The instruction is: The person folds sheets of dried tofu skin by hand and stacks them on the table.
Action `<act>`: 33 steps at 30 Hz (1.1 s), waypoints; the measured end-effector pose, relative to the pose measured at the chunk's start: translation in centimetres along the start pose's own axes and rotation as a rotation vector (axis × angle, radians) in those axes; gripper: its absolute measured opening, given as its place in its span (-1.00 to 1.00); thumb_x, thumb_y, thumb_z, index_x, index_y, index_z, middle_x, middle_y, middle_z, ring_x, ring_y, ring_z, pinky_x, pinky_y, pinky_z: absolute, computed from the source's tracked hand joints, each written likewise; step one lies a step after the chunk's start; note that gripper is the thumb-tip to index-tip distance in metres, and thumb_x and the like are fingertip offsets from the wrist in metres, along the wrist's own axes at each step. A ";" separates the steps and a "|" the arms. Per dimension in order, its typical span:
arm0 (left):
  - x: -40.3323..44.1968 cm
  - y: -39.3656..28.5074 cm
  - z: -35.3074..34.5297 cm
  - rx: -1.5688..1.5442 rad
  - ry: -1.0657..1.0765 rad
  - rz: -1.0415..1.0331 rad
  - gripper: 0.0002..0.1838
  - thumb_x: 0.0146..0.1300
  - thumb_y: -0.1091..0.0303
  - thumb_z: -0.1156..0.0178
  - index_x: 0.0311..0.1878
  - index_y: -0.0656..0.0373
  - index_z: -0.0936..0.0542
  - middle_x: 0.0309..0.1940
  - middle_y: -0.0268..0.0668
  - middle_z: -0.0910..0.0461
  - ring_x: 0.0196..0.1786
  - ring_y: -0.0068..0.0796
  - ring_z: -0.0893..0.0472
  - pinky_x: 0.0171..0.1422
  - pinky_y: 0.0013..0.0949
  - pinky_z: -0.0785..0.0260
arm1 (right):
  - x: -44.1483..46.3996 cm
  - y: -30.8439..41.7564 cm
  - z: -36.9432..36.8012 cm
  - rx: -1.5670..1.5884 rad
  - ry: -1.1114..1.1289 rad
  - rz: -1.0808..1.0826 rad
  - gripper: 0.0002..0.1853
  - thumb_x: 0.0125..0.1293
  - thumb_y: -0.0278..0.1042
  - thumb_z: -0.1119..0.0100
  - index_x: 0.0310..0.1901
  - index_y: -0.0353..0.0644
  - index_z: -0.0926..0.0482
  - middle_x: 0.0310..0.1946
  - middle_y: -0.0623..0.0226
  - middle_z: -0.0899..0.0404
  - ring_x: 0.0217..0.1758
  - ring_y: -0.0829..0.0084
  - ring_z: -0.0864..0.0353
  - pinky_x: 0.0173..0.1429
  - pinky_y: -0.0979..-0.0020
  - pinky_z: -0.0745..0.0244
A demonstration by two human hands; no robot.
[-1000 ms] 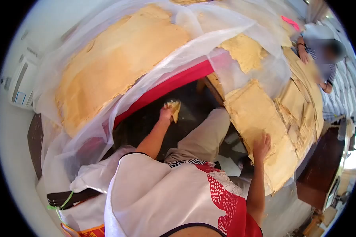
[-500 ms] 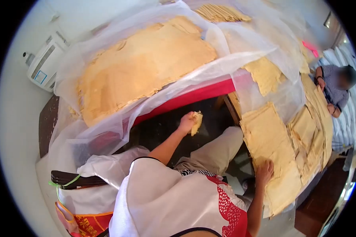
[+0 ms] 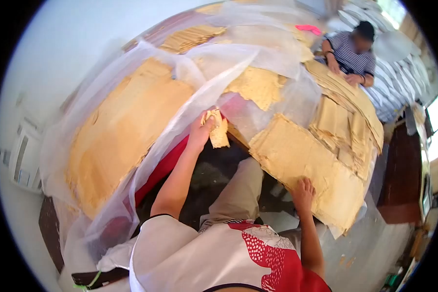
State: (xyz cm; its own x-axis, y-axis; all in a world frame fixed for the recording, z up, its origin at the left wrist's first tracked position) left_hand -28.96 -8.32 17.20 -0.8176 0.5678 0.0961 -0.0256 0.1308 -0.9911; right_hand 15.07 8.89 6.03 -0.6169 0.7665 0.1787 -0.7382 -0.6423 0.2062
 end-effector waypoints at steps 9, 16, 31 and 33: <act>2.5 11.4 -3.5 0.703 0.132 -0.055 -0.70 0.25 0.47 -0.12 0.06 0.15 -0.59 -0.14 -0.06 -0.67 -0.04 -0.13 -0.67 0.04 -0.20 -0.45 | -2.0 -1.6 1.1 0.026 -0.072 -0.010 -0.44 0.14 -0.16 -0.30 0.19 -0.08 -0.46 0.32 0.14 -0.32 0.44 0.08 -0.22 0.44 0.00 -0.08; 8.5 12.8 -7.7 0.579 -0.011 -0.055 -0.65 0.23 0.38 -0.14 0.09 0.19 -0.55 -0.07 0.02 -0.65 0.04 0.01 -0.62 0.12 -0.11 -0.44 | -1.9 -1.6 1.1 0.029 -0.093 -0.032 -0.44 0.14 -0.14 -0.32 0.20 -0.05 -0.47 0.31 0.16 -0.34 0.44 0.10 -0.22 0.44 0.00 -0.08; -6.5 14.3 -10.4 0.701 0.237 -0.214 -0.66 0.12 0.33 -0.34 -0.07 0.26 -0.55 -0.19 -0.19 -0.52 -0.07 -0.21 -0.53 0.03 -0.22 -0.41 | -3.9 -2.4 0.6 -0.079 -0.108 0.016 -0.50 0.25 -0.36 -0.14 0.26 -0.04 -0.42 0.39 0.20 -0.28 0.50 0.13 -0.17 0.45 -0.02 -0.06; -8.5 13.3 -12.2 0.732 0.358 -0.234 -0.72 0.13 0.32 -0.34 -0.12 0.21 -0.58 -0.19 -0.23 -0.52 -0.10 -0.25 -0.54 0.03 -0.22 -0.42 | -3.6 -2.6 1.0 -0.054 -0.141 0.023 -0.50 0.21 -0.41 -0.14 0.23 -0.06 -0.44 0.36 0.19 -0.32 0.47 0.14 -0.22 0.42 0.03 -0.13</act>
Point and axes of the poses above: each hand's wrist, its own x-axis towards the middle knuckle, its own z-axis out of the back of the hand, y = z × x, the point moved 3 cm from there along x, towards the middle knuckle
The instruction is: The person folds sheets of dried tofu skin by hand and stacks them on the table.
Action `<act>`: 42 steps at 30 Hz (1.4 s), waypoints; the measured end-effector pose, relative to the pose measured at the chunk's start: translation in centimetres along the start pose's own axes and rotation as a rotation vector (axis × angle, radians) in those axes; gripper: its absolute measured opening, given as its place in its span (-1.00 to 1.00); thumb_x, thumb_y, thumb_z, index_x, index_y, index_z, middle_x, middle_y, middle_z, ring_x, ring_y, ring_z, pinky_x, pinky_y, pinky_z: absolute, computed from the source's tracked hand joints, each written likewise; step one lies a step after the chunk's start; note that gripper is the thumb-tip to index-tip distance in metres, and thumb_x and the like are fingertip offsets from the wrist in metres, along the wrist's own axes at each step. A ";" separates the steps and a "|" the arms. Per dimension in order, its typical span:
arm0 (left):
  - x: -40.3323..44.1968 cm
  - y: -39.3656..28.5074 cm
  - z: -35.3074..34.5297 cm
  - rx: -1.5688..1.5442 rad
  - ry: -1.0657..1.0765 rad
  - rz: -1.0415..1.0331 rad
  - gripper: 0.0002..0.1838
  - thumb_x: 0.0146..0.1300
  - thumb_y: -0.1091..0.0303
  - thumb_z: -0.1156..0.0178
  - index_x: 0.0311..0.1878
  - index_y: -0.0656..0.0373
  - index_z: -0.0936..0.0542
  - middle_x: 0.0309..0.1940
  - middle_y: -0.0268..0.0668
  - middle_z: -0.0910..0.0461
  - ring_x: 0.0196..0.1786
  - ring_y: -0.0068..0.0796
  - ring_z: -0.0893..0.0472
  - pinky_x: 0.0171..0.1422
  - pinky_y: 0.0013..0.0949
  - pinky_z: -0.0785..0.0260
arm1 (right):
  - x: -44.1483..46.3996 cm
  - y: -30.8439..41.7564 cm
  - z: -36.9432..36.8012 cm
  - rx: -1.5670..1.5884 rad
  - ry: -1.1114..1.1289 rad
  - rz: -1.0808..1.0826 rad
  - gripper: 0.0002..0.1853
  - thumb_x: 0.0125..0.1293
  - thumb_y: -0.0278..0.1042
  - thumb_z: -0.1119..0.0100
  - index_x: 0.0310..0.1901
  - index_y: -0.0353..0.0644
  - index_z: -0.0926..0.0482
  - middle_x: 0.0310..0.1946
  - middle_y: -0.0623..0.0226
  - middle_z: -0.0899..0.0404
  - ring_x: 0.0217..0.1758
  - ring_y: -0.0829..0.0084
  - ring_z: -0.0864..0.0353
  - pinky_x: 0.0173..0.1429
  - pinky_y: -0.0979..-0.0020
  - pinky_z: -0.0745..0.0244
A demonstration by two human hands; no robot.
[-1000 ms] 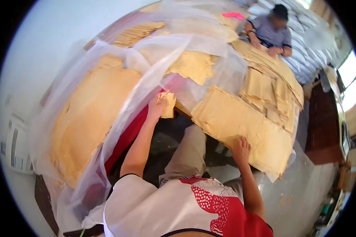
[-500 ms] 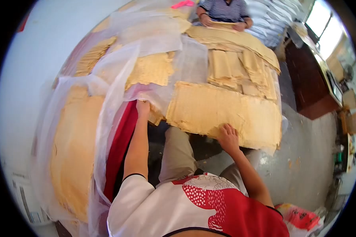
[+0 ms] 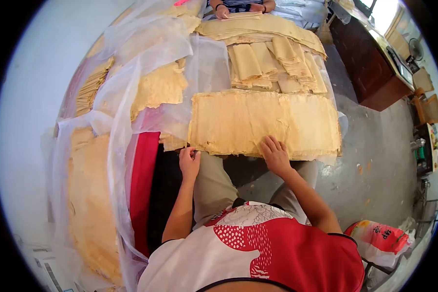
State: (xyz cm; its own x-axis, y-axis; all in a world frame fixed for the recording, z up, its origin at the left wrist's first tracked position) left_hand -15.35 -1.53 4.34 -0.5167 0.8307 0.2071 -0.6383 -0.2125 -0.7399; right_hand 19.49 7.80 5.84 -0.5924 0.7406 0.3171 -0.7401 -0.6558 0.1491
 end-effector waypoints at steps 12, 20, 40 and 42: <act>2.5 -4.6 -3.5 0.106 0.046 -0.233 -0.69 0.10 0.35 -0.30 -0.06 0.14 -0.60 -0.09 -0.21 -0.55 0.07 -0.10 -0.49 0.20 -0.16 -0.35 | 0.9 -4.6 3.7 0.002 0.112 0.436 -0.60 0.17 -0.36 -0.13 0.09 0.01 -0.58 0.23 0.21 -0.47 0.46 0.19 -0.26 0.45 0.00 -0.12; 1.2 -1.5 -2.1 0.227 0.018 -0.002 -0.63 0.09 0.34 -0.32 0.00 0.15 -0.60 -0.05 -0.15 -0.53 0.08 -0.14 -0.52 0.23 -0.16 -0.36 | 1.7 -13.8 3.0 -0.293 0.156 0.088 -0.54 0.21 -0.37 -0.12 0.19 0.09 -0.55 0.30 0.16 -0.41 0.49 0.12 -0.20 0.47 -0.06 -0.05; 4.0 -0.4 -3.9 -0.242 0.112 0.346 -0.63 0.20 0.45 -0.26 0.10 0.23 -0.56 -0.25 -0.34 -0.60 -0.22 -0.54 -0.57 -0.08 -0.45 -0.42 | 5.3 6.3 -2.3 0.178 0.045 0.149 -0.42 0.13 -0.05 -0.31 0.16 -0.14 -0.52 0.28 0.08 -0.41 0.41 0.09 -0.29 0.43 0.02 -0.16; 4.1 -0.5 -3.9 -0.253 0.073 0.320 -0.65 0.20 0.44 -0.26 0.07 0.23 -0.58 -0.26 -0.35 -0.61 -0.22 -0.53 -0.57 -0.08 -0.45 -0.42 | 6.8 8.6 -3.0 0.180 0.043 0.169 -0.43 0.12 -0.03 -0.32 0.12 -0.17 -0.53 0.23 0.08 -0.44 0.37 0.10 -0.33 0.39 0.04 -0.19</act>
Point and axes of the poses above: each hand's wrist, its own x-axis towards the middle knuckle, its own z-axis out of the back of the hand, y = z × x, the point moved 3 cm from there along x, towards the middle knuckle
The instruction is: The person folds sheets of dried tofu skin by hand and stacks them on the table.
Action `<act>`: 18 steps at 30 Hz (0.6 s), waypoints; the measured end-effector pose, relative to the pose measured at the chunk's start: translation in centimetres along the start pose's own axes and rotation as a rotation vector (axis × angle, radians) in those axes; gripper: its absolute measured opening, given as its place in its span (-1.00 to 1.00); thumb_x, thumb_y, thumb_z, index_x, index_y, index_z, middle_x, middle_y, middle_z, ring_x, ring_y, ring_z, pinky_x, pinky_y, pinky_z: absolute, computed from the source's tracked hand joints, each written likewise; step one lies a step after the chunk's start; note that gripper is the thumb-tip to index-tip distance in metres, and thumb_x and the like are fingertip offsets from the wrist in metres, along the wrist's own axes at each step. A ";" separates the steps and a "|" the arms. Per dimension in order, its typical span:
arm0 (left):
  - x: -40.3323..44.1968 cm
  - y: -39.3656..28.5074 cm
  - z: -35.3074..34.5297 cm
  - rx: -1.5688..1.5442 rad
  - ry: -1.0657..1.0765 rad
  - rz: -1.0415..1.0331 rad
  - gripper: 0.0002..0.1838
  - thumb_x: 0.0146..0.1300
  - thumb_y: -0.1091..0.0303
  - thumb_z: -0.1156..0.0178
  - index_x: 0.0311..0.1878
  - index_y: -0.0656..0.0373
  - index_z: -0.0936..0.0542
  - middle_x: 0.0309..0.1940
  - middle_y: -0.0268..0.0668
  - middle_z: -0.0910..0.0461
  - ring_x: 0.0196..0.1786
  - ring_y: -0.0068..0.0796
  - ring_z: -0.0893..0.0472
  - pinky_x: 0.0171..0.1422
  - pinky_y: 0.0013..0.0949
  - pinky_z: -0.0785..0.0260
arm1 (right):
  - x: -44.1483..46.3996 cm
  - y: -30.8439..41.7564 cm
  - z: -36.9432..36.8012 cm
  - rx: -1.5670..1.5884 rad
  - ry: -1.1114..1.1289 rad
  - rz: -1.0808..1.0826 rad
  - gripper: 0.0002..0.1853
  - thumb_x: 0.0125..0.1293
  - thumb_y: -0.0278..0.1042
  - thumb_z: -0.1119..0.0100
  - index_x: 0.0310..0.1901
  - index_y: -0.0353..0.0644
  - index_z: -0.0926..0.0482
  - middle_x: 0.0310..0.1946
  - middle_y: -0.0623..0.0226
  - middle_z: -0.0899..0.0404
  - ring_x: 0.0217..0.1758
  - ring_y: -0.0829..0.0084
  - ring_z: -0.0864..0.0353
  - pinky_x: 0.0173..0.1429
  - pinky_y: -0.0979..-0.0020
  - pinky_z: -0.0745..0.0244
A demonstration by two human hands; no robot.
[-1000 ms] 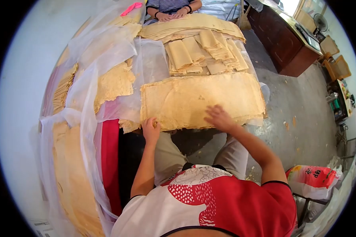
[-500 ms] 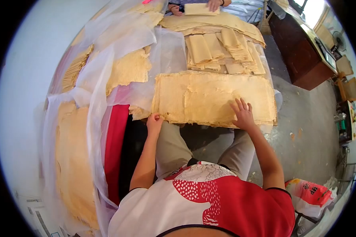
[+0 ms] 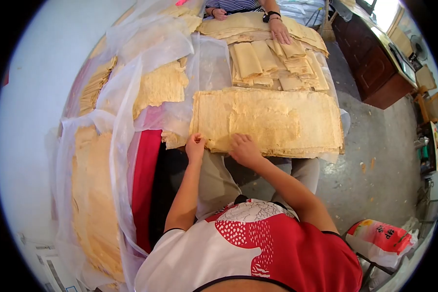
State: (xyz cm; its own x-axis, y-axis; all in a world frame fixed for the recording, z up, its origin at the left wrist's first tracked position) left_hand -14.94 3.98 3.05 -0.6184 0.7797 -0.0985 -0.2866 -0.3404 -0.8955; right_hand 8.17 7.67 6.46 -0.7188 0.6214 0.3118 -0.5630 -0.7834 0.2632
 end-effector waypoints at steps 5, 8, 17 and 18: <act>-1.9 -5.5 1.3 0.297 -0.102 -0.189 -0.77 0.18 0.42 -0.25 -0.08 0.20 -0.65 -0.28 -0.23 -0.63 -0.22 -0.37 -0.60 -0.07 -0.38 -0.45 | 2.4 2.2 -0.9 0.047 0.088 -0.107 -0.41 0.12 -0.01 -0.33 0.10 -0.20 -0.51 0.21 0.10 -0.44 0.34 0.13 -0.35 0.34 0.10 -0.22; -2.1 -7.6 0.6 0.236 -0.082 -0.362 -0.80 0.12 0.44 -0.28 -0.15 0.13 -0.67 -0.27 -0.23 -0.65 -0.24 -0.22 -0.62 -0.11 -0.23 -0.46 | 3.6 3.5 0.9 0.100 0.087 -0.224 -0.41 0.12 0.04 -0.32 0.08 -0.22 -0.51 0.14 0.11 -0.51 0.24 0.15 -0.46 0.29 0.07 -0.27; -6.9 -18.1 -4.7 -0.023 0.159 -0.762 -0.76 0.18 0.49 -0.22 -0.06 0.15 -0.64 -0.14 -0.19 -0.63 -0.03 -0.16 -0.57 0.12 -0.22 -0.40 | 3.8 -4.0 1.3 0.930 -0.461 -0.596 -0.65 0.36 -0.18 -0.07 0.00 -0.27 -0.60 -0.35 0.00 -0.67 -0.27 0.21 -0.67 -0.15 0.22 -0.51; -7.1 -18.5 -5.2 -0.096 0.195 -0.724 -0.71 0.20 0.49 -0.21 0.01 0.16 -0.62 -0.07 -0.17 -0.62 0.00 -0.14 -0.57 0.16 -0.22 -0.39 | 2.8 -5.3 1.6 1.113 -0.505 -0.765 -0.64 0.39 -0.14 -0.06 -0.05 -0.30 -0.60 -0.38 0.08 -0.65 -0.28 0.30 -0.64 -0.16 0.27 -0.50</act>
Point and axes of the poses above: each hand's wrist, its own x-axis towards the middle knuckle, its own z-axis out of the back of the hand, y = z × x, the point moved 3 cm from there along x, towards the middle knuckle
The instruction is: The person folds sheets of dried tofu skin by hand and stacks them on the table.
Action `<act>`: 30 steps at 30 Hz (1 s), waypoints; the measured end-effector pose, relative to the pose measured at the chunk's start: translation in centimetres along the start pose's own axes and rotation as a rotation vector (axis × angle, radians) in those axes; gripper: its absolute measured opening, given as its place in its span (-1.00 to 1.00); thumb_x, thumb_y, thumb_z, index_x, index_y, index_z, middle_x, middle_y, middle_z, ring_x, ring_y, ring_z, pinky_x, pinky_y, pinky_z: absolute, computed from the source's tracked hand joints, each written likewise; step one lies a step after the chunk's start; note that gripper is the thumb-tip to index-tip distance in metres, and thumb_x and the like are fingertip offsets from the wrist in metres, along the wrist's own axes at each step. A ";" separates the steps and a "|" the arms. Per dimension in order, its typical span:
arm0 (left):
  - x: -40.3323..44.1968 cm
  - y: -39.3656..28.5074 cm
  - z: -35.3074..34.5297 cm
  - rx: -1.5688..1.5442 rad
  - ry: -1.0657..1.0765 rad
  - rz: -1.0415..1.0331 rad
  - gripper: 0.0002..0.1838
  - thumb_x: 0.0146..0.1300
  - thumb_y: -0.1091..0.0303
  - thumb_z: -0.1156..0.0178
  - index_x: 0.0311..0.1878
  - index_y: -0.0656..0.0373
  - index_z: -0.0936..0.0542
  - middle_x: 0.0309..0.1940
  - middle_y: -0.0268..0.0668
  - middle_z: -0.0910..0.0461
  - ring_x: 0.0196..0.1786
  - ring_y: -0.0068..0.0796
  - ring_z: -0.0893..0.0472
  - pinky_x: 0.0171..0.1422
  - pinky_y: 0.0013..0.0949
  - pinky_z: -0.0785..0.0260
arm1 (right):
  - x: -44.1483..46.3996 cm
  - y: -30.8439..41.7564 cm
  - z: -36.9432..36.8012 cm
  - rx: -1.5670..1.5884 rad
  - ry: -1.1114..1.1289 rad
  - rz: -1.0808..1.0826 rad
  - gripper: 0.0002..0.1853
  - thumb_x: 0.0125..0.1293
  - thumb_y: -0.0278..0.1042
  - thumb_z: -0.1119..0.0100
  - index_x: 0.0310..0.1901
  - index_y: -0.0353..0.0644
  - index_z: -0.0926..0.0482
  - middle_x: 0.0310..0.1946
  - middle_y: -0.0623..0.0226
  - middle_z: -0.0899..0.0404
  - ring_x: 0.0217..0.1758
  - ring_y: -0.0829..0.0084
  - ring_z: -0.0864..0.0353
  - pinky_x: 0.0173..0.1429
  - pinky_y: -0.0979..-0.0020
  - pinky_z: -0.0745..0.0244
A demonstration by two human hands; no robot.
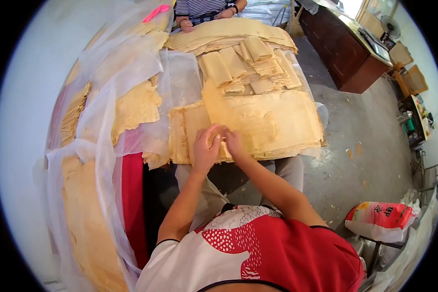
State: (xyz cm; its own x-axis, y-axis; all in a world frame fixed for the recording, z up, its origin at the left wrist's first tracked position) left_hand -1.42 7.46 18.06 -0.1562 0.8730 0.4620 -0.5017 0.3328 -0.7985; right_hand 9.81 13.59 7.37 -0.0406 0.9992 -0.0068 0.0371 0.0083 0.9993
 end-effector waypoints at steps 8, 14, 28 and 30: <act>-1.7 4.3 -5.8 0.150 0.184 -0.019 -0.59 0.22 0.45 -0.21 0.17 0.15 -0.53 0.20 -0.11 -0.49 0.27 -0.09 -0.44 0.35 -0.16 -0.32 | -0.7 -0.5 16.7 0.354 -0.537 -0.266 -0.64 0.44 -0.06 -0.08 -0.22 -0.27 -0.53 -0.35 0.34 -0.52 -0.36 0.48 -0.50 -0.21 0.38 -0.49; 0.5 2.5 -11.7 0.296 0.291 -0.202 -0.52 0.17 0.38 -0.25 0.20 0.12 -0.52 0.36 -0.09 -0.34 0.41 -0.05 -0.29 0.45 -0.11 -0.19 | -0.4 -4.6 21.6 0.303 -0.540 -0.189 -0.69 0.43 -0.13 -0.11 -0.32 -0.23 -0.53 -0.48 0.46 -0.45 -0.47 0.61 -0.39 -0.42 0.47 -0.30; -1.5 5.4 -21.7 0.663 0.597 -0.286 -0.26 0.26 -0.18 -0.12 0.46 -0.14 -0.28 0.55 -0.12 0.00 0.61 -0.14 0.15 0.54 0.36 0.36 | -0.3 -3.2 31.0 -0.338 -0.844 0.041 -0.60 0.31 -0.32 -0.18 0.14 -0.31 -0.48 0.05 0.03 -0.54 0.10 0.26 -0.53 0.18 0.24 -0.41; -1.5 5.2 -21.7 0.671 0.589 -0.258 -0.26 0.26 -0.20 -0.10 0.47 -0.15 -0.28 0.55 -0.12 -0.01 0.61 -0.14 0.15 0.53 0.39 0.38 | -2.6 3.9 26.8 -0.886 -0.719 0.443 -0.43 0.26 -0.34 -0.20 0.31 -0.25 -0.38 0.30 -0.05 -0.36 0.41 0.09 -0.30 0.43 0.06 -0.15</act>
State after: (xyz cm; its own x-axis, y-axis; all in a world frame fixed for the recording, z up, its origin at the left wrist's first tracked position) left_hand 14.69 15.66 4.81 0.3943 0.9018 0.1770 -0.8764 0.4269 -0.2229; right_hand 36.85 12.09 10.30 0.3742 0.7055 0.6019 -0.7963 -0.0882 0.5984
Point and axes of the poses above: each hand's wrist, its own x-axis towards the middle knuckle, its own z-axis out of the back of the hand, y = z × x, the point moved 3 cm from there along x, towards the middle knuckle
